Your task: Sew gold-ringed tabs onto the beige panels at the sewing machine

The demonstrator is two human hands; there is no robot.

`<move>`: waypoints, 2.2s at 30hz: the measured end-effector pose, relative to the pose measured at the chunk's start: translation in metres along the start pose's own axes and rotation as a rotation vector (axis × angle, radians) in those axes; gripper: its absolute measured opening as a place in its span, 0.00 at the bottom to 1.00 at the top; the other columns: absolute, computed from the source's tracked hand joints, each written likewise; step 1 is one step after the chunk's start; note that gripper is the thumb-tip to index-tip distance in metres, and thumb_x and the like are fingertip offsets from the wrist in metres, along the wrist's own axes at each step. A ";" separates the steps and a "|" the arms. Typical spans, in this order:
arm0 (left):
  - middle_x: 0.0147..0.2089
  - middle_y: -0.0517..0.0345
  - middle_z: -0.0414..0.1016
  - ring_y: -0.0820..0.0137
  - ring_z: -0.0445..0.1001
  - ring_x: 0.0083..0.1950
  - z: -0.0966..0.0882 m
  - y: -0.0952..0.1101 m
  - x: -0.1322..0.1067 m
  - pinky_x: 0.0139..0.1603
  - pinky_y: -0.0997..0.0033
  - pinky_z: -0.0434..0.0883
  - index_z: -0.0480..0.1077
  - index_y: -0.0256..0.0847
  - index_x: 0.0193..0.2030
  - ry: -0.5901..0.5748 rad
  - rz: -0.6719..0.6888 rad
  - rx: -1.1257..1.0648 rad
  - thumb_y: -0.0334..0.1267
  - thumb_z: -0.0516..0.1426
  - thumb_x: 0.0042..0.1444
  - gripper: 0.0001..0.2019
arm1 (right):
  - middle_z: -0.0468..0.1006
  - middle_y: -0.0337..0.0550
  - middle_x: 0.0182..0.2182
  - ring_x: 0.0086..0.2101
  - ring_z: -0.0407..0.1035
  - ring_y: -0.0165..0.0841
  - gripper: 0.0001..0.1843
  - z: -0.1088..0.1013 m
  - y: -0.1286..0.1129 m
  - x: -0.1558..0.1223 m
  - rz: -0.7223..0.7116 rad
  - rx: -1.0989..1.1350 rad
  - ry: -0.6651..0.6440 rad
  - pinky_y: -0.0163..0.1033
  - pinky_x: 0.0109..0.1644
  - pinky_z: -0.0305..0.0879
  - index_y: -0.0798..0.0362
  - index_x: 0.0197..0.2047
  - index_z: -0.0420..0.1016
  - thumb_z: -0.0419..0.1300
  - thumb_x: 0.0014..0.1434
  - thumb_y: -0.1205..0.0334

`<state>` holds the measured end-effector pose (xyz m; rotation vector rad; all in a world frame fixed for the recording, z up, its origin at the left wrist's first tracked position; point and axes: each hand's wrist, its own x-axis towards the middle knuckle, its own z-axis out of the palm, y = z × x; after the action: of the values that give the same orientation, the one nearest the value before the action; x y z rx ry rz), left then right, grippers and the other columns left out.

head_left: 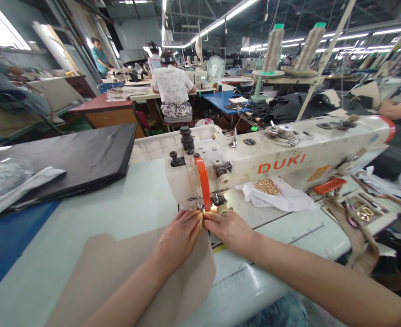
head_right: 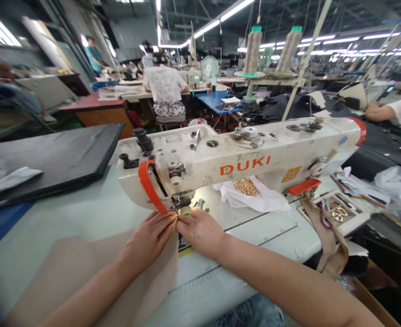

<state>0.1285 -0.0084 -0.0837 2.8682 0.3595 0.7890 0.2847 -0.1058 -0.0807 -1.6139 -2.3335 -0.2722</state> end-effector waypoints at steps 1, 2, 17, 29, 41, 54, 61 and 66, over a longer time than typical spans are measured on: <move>0.42 0.50 0.76 0.65 0.71 0.45 0.000 0.000 0.000 0.49 0.60 0.72 0.71 0.35 0.43 -0.001 0.003 0.002 0.33 0.46 0.63 0.13 | 0.76 0.49 0.43 0.39 0.70 0.36 0.08 0.000 0.000 0.000 -0.004 0.002 -0.003 0.41 0.41 0.65 0.57 0.40 0.72 0.52 0.64 0.68; 0.42 0.50 0.76 0.65 0.71 0.45 0.000 0.001 0.000 0.50 0.60 0.72 0.71 0.35 0.43 -0.001 0.007 0.006 0.33 0.45 0.63 0.13 | 0.76 0.49 0.43 0.39 0.70 0.36 0.08 0.000 0.000 -0.001 -0.006 0.001 -0.007 0.41 0.42 0.65 0.57 0.40 0.72 0.52 0.64 0.68; 0.47 0.48 0.75 0.66 0.70 0.52 0.002 0.007 -0.013 0.55 0.62 0.69 0.70 0.33 0.47 -0.015 0.047 0.196 0.32 0.44 0.64 0.15 | 0.77 0.45 0.40 0.44 0.69 0.35 0.05 -0.002 0.004 -0.006 -0.143 0.063 0.016 0.39 0.49 0.64 0.56 0.38 0.73 0.56 0.62 0.66; 0.46 0.46 0.75 0.64 0.70 0.52 0.001 0.009 -0.010 0.56 0.64 0.67 0.71 0.31 0.44 -0.087 0.151 0.357 0.27 0.45 0.61 0.14 | 0.77 0.46 0.41 0.45 0.70 0.34 0.06 0.001 0.004 -0.006 -0.126 0.117 0.000 0.38 0.51 0.64 0.55 0.39 0.72 0.55 0.62 0.66; 0.47 0.46 0.74 0.63 0.70 0.52 0.001 0.006 -0.010 0.54 0.59 0.69 0.70 0.35 0.46 -0.092 0.051 0.220 0.31 0.45 0.62 0.14 | 0.78 0.48 0.43 0.45 0.71 0.35 0.05 0.000 0.002 -0.003 -0.120 0.125 0.027 0.39 0.52 0.65 0.58 0.39 0.74 0.57 0.61 0.68; 0.46 0.46 0.75 0.64 0.72 0.49 0.000 0.003 -0.005 0.53 0.61 0.70 0.70 0.32 0.47 -0.059 0.039 0.225 0.30 0.44 0.62 0.15 | 0.77 0.50 0.47 0.47 0.71 0.35 0.08 0.000 0.004 0.001 -0.094 0.128 -0.003 0.39 0.52 0.66 0.58 0.43 0.74 0.56 0.61 0.68; 0.45 0.45 0.75 0.64 0.71 0.50 0.004 0.000 -0.006 0.53 0.63 0.70 0.71 0.32 0.46 -0.071 0.037 0.250 0.30 0.45 0.62 0.15 | 0.77 0.50 0.45 0.48 0.70 0.36 0.08 -0.001 0.004 0.002 -0.096 0.131 -0.011 0.38 0.54 0.65 0.59 0.42 0.74 0.58 0.60 0.69; 0.45 0.46 0.75 0.64 0.71 0.50 0.003 0.002 -0.004 0.53 0.64 0.70 0.71 0.32 0.45 -0.054 0.037 0.264 0.31 0.45 0.62 0.15 | 0.77 0.50 0.45 0.47 0.71 0.36 0.07 0.001 0.004 0.001 -0.103 0.128 0.007 0.39 0.54 0.65 0.60 0.41 0.73 0.58 0.59 0.70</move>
<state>0.1267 -0.0114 -0.0881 3.1424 0.4357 0.7177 0.2877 -0.1029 -0.0815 -1.4339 -2.3807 -0.1470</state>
